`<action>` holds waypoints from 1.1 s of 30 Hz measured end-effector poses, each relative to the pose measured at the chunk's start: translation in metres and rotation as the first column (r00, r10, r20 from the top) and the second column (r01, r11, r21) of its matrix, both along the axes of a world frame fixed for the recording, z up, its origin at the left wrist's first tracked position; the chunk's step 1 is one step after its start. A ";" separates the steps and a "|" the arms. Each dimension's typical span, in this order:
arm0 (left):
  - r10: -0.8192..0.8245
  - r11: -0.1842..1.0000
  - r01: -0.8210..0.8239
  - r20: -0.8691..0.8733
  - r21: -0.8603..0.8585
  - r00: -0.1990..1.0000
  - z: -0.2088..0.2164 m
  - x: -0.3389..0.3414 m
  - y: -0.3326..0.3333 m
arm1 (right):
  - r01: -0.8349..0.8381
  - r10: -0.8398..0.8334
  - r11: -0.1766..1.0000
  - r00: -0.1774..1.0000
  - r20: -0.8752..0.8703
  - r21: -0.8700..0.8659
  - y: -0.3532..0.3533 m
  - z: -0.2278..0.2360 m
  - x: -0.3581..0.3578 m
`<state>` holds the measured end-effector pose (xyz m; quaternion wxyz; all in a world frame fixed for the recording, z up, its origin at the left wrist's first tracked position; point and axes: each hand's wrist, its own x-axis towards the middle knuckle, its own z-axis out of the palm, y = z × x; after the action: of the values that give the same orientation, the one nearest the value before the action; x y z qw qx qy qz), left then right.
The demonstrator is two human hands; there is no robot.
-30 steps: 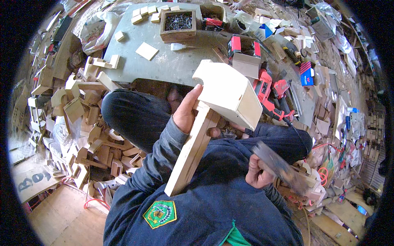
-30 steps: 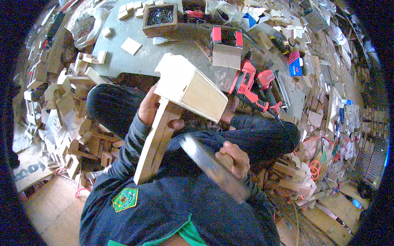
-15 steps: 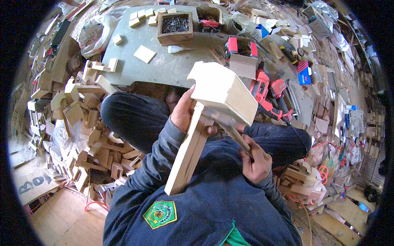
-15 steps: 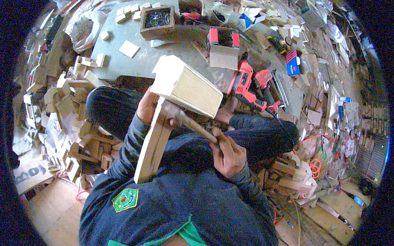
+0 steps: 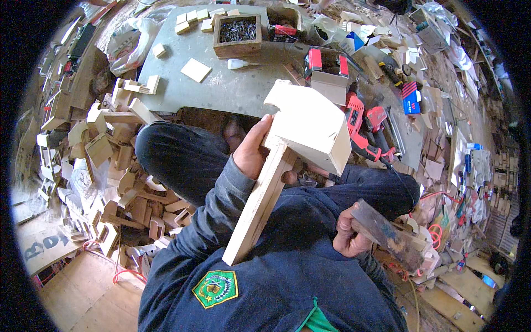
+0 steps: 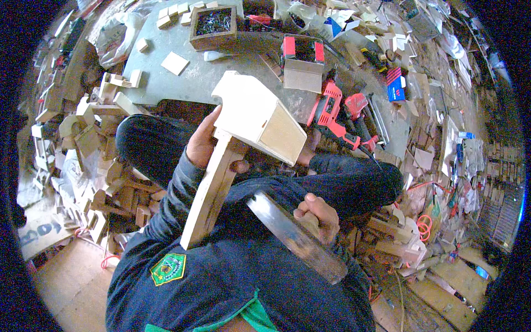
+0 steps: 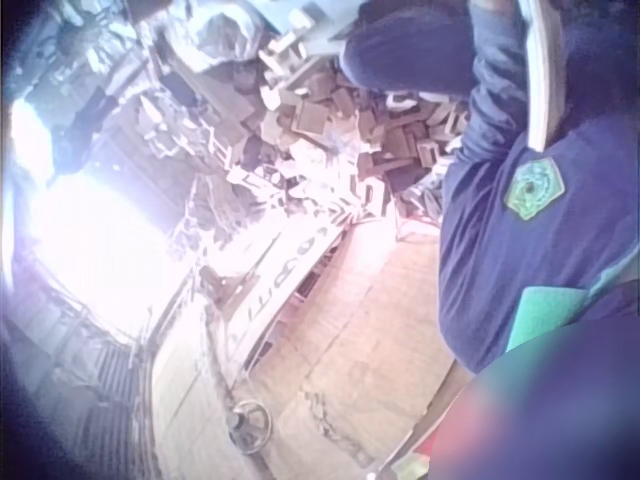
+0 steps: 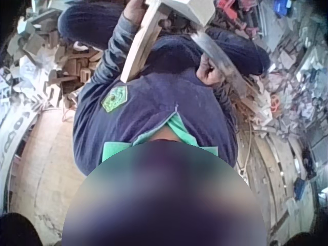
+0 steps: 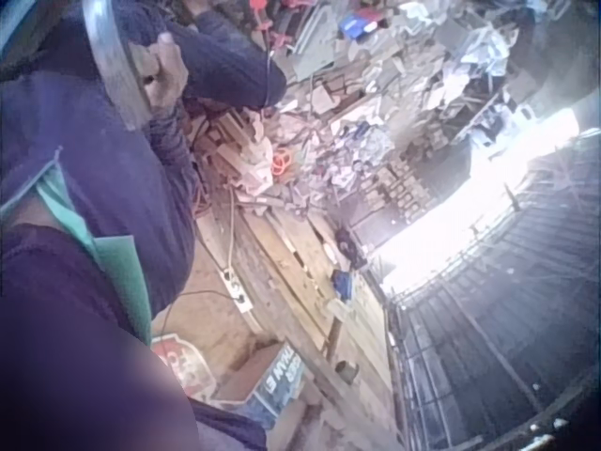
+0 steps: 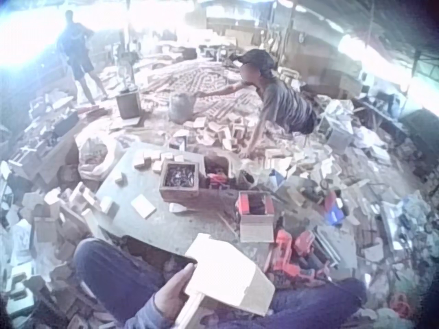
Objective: The person assembles a small wooden axe by joining a curved axe head to a wooden handle. They use a nail gun to fasten the pieces and then repeatedly tap the joint with a hammer to secure the connection.
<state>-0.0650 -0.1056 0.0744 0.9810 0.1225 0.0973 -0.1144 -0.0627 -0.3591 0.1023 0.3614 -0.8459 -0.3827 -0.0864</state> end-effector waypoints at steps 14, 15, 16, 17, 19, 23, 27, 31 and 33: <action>0.206 0.854 -0.125 -0.110 0.504 0.972 0.011 0.002 -0.008 | -0.030 -0.013 0.994 0.918 -0.396 -0.103 -0.005 -0.010 -0.009; 0.166 0.894 -0.113 -0.086 0.433 0.982 0.008 0.002 -0.007 | -0.007 -0.011 0.999 0.939 -0.344 -0.052 -0.004 -0.009 -0.008; 0.100 0.916 -0.062 -0.077 0.396 0.992 0.005 0.003 -0.005 | 0.038 -0.057 0.997 0.955 -0.290 -0.070 -0.002 -0.008 -0.010; 0.047 0.965 -0.038 -0.029 0.260 0.998 0.003 0.002 -0.004 | -0.040 0.048 0.996 0.994 -0.101 0.080 -0.002 -0.007 -0.008; 0.119 0.974 -0.078 -0.186 0.214 0.975 -0.002 0.003 -0.004 | 0.127 0.241 0.796 0.831 -0.502 0.592 0.001 -0.007 -0.010; 0.291 0.907 -0.186 -0.242 0.379 0.925 -0.002 0.003 -0.010 | 0.065 -0.115 0.989 0.896 -0.430 -0.129 0.003 -0.010 -0.008; 0.191 0.952 -0.122 -0.233 0.282 0.954 0.007 0.001 -0.012 | 0.017 0.019 0.982 0.982 -0.188 0.188 0.001 -0.009 -0.007; 0.297 0.944 -0.216 -0.357 0.251 0.886 0.011 0.005 -0.015 | 0.026 0.036 0.986 0.931 -0.362 0.165 -0.001 -0.012 -0.006; 0.332 0.902 -0.185 -0.352 0.390 0.875 0.009 0.007 -0.018 | -0.039 -0.048 0.982 0.897 -0.439 -0.187 -0.003 -0.016 -0.004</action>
<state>-0.0577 -0.1236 0.0830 0.9079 0.2510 0.3353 0.0156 -0.0665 -0.3617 0.0868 0.3556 -0.8750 -0.2954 0.1437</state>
